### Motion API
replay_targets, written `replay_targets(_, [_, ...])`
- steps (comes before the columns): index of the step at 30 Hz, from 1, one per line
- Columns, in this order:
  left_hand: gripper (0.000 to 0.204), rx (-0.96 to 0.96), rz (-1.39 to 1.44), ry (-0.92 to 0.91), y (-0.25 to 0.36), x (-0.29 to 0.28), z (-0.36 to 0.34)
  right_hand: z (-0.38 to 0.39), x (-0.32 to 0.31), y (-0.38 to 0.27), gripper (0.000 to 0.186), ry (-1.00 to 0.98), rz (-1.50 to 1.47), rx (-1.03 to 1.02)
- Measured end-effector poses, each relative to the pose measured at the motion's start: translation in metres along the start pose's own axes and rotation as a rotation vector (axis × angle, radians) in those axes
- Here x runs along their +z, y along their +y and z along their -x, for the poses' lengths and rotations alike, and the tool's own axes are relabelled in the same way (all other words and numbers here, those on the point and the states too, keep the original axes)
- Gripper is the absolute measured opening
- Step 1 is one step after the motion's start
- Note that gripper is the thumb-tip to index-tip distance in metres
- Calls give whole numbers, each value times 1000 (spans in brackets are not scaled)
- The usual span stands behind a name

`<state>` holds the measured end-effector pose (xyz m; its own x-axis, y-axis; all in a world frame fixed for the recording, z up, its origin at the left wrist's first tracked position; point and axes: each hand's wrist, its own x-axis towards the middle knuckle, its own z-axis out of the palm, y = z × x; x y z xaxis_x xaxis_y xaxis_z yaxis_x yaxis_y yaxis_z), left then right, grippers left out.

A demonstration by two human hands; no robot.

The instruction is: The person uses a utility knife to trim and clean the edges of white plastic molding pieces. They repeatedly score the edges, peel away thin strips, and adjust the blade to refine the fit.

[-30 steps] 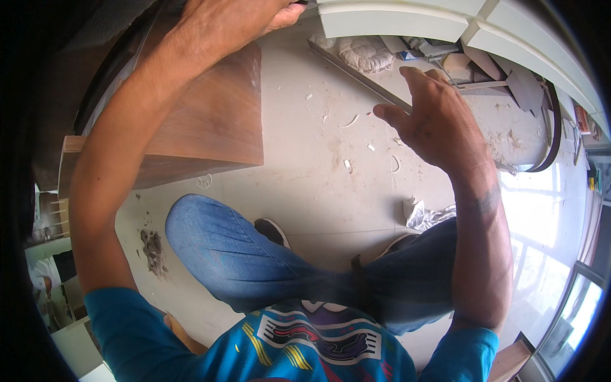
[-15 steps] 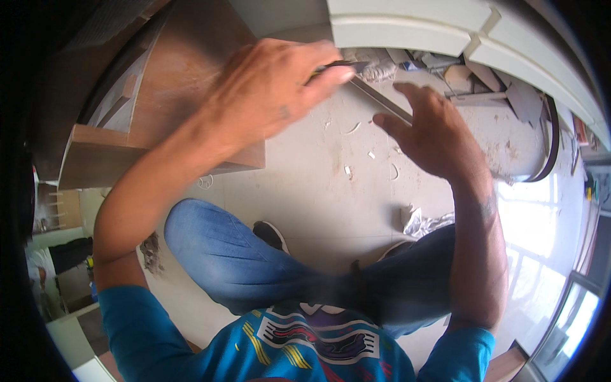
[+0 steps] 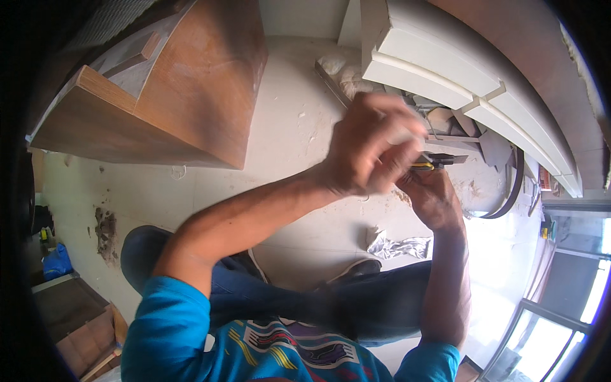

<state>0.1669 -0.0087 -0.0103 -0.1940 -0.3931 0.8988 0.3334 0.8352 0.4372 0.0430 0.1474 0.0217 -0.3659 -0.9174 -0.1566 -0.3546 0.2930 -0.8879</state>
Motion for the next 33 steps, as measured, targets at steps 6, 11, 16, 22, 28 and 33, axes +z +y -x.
replay_targets(6, [39,-265,-204,105,-70,1,9,9,6,-25,57,210,-130,96])
replay_targets(11, [29,-138,-109,191,-96,16,5,20,9,-36,54,240,-6,105])
replay_targets(16, [20,-6,-150,167,-94,0,-2,25,12,-34,48,248,13,141])
replay_targets(22, [9,-337,200,255,-90,-6,7,22,16,-40,41,247,69,131])
replay_targets(28, [44,-556,108,160,-88,5,-7,24,21,-50,38,283,391,259])
replay_targets(33, [30,-774,62,245,-77,18,-21,26,26,-56,38,316,399,209])
